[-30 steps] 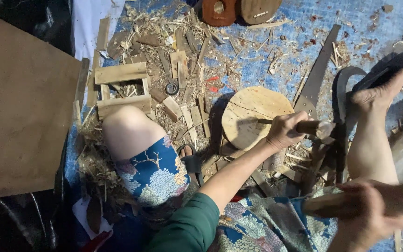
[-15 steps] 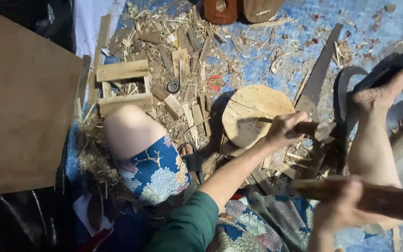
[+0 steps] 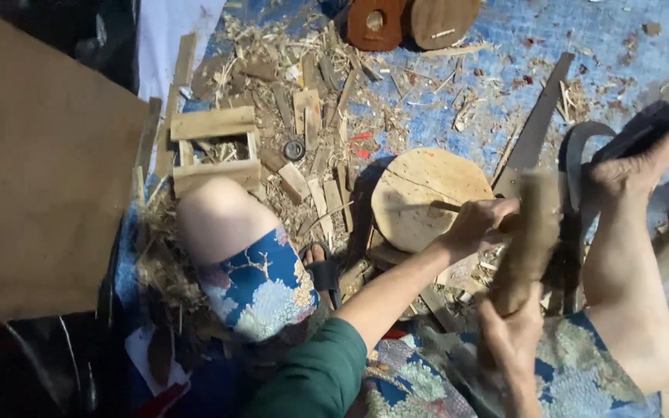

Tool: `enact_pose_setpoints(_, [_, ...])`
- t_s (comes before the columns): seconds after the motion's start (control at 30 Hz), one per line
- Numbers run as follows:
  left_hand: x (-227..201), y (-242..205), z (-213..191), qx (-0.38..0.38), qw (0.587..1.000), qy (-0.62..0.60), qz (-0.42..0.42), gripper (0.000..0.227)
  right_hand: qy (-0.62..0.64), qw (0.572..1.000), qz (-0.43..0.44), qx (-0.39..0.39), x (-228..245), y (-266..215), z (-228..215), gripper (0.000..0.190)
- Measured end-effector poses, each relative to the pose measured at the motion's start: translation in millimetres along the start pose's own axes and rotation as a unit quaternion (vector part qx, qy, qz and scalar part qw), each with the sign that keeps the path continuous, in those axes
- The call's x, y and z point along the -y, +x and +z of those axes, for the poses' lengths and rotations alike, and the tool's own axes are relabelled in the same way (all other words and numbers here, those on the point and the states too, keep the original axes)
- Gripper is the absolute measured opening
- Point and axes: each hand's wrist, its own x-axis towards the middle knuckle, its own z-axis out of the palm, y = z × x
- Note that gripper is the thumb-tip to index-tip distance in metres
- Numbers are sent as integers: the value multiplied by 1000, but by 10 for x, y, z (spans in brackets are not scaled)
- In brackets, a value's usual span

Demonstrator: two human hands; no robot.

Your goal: Using a hand chisel and a wooden mallet to carve and shape the body of a musical instrument.

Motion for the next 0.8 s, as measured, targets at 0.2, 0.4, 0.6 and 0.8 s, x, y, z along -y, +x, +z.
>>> enact_pose_setpoints(0.2, [89, -33, 124, -26, 998, -19, 49, 19, 166, 979, 58, -105, 682, -317, -252, 14])
enact_pose_setpoints(0.4, [309, -126, 347, -12, 998, 33, 43, 37, 95, 979, -17, -181, -560, 69, -129, 21])
enact_pose_setpoints(0.6, [50, -30, 121, -8, 994, 81, 77, 33, 57, 993, 85, -55, 223, -118, -91, 38])
enact_pose_setpoints(0.8, [-63, 43, 89, -9, 997, 68, 37, 21, 45, 979, -100, -170, 163, -171, -170, 44])
